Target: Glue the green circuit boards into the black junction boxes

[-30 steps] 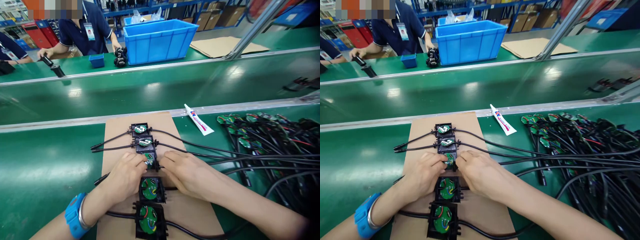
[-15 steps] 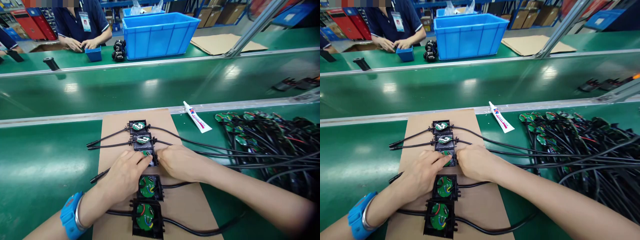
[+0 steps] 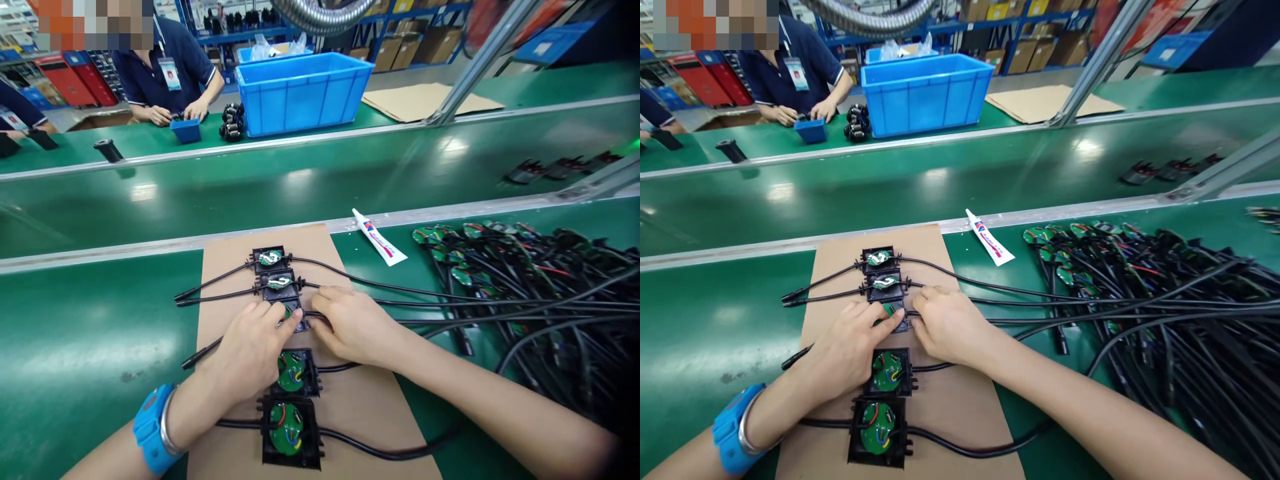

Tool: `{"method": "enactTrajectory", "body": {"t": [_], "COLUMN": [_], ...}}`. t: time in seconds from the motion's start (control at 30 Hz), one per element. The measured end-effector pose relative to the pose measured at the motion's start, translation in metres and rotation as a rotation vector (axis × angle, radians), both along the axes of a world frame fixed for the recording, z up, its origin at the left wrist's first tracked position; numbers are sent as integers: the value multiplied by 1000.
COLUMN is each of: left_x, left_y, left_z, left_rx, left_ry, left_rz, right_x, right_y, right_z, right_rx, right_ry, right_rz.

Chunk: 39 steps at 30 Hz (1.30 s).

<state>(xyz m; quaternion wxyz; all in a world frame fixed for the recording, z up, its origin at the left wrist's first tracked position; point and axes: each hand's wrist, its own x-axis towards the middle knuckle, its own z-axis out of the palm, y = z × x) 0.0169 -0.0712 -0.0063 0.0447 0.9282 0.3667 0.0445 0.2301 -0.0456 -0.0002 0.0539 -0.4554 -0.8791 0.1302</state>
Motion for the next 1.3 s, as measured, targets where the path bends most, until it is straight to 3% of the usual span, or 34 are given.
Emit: {"method": "enactTrajectory", "body": {"t": [0.2, 0.37, 0.47, 0.53, 0.67, 0.77, 0.93, 1.13, 1.3], "left_x": [9, -3, -20, -31, -43, -46, -41, -30, -28], "left_y": [3, 0, 16, 31, 46, 40, 36, 51, 56], "left_z": [9, 20, 18, 11, 1, 5, 12, 6, 6], "left_rx": [-74, -147, -46, 4, -36, -58, -21, -54, -60], "left_ry": [59, -165, -307, -268, -186, -291, -299, -133, -99], "left_rz": [27, 6, 162, 308, 353, 319, 287, 362, 384], "right_x": [4, 12, 13, 11, 8, 8, 1, -19, -30], "right_y": [-1, 4, 17, 27, 32, 16, 2, 28, 34], "right_z": [-22, -2, 4, -1, -11, 1, 32, 33, 38], "right_rx": [93, -72, 30, 90, 29, 74, 100, 16, -125], "right_ry": [285, 268, 222, 179, 166, 163, -11, -90, -140], "right_rz": [104, 226, 123, 27, -39, -56, 92, 78, 74]}}
